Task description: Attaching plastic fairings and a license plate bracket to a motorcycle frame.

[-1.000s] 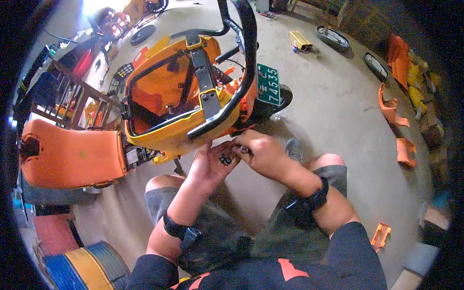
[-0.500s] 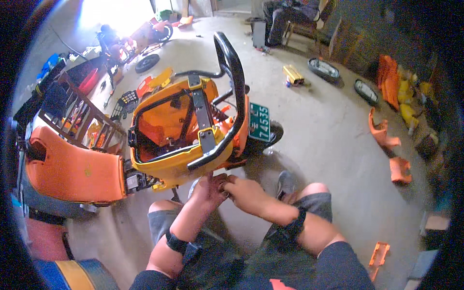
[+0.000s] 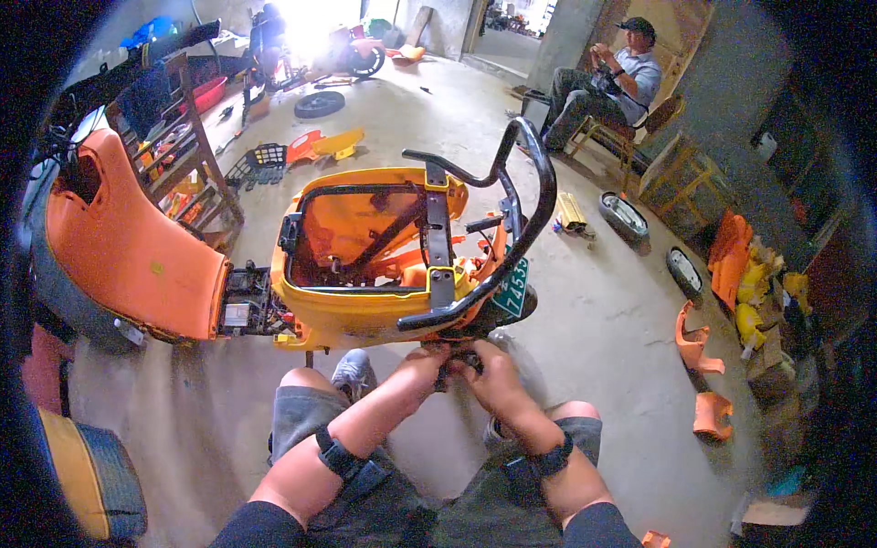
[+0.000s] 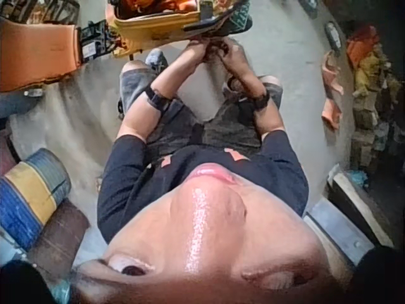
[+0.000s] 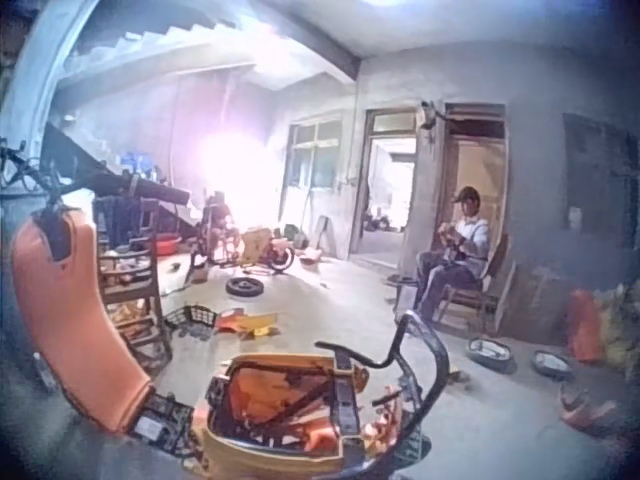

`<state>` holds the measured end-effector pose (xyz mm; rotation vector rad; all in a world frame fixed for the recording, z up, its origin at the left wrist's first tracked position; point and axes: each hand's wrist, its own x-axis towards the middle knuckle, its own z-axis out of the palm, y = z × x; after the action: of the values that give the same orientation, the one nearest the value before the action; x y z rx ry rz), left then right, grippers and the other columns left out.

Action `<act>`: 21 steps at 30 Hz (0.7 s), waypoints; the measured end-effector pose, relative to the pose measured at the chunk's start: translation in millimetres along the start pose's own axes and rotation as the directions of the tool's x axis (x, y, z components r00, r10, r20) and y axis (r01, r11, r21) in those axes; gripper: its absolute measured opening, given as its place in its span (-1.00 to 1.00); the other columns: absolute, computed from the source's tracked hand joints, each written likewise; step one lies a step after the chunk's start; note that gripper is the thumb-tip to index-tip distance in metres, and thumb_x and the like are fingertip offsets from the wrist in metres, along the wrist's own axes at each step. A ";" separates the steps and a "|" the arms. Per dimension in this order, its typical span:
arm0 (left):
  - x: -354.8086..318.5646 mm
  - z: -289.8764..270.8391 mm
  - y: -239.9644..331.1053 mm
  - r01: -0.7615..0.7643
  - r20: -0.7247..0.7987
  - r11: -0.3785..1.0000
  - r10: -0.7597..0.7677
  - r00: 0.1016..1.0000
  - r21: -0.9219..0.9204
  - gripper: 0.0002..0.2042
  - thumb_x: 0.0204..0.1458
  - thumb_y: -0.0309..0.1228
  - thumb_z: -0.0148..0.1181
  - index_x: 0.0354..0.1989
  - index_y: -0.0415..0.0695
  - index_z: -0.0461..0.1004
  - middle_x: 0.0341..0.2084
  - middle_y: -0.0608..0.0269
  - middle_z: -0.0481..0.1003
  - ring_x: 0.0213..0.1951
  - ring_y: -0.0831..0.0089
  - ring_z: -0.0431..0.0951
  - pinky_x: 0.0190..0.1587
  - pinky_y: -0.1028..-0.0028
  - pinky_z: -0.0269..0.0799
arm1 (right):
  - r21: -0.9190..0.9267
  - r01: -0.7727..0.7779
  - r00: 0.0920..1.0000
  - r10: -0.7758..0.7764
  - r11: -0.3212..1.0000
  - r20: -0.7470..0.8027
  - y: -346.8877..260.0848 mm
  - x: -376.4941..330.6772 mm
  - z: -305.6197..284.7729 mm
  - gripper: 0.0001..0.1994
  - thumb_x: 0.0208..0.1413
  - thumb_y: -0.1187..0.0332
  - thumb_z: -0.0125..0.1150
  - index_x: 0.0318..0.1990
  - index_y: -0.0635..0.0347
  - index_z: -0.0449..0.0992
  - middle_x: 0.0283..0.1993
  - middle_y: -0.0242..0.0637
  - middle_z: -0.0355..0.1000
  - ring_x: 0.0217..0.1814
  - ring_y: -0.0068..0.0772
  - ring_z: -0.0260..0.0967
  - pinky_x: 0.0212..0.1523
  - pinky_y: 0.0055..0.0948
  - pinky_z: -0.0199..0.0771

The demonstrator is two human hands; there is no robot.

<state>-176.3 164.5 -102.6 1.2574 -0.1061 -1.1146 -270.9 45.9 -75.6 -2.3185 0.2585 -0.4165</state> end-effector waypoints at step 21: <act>4.4 -12.9 7.0 -0.343 0.012 0.892 0.356 0.935 0.294 -0.67 0.18 -0.25 -0.11 -0.20 -0.30 0.44 -0.60 0.04 0.48 -0.57 0.32 0.49 -0.51 0.36 0.36 | 0.045 -0.181 0.983 0.182 0.983 -0.022 -27.0 8.3 1.9 -0.78 0.09 0.36 0.22 -0.17 0.32 0.50 -0.49 -0.16 0.48 -0.53 -0.41 0.43 -0.46 -0.41 0.42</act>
<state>-161.9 169.6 -104.0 1.4544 -0.4637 -0.7752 -260.9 63.4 -55.7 -2.2262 0.4649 -0.3571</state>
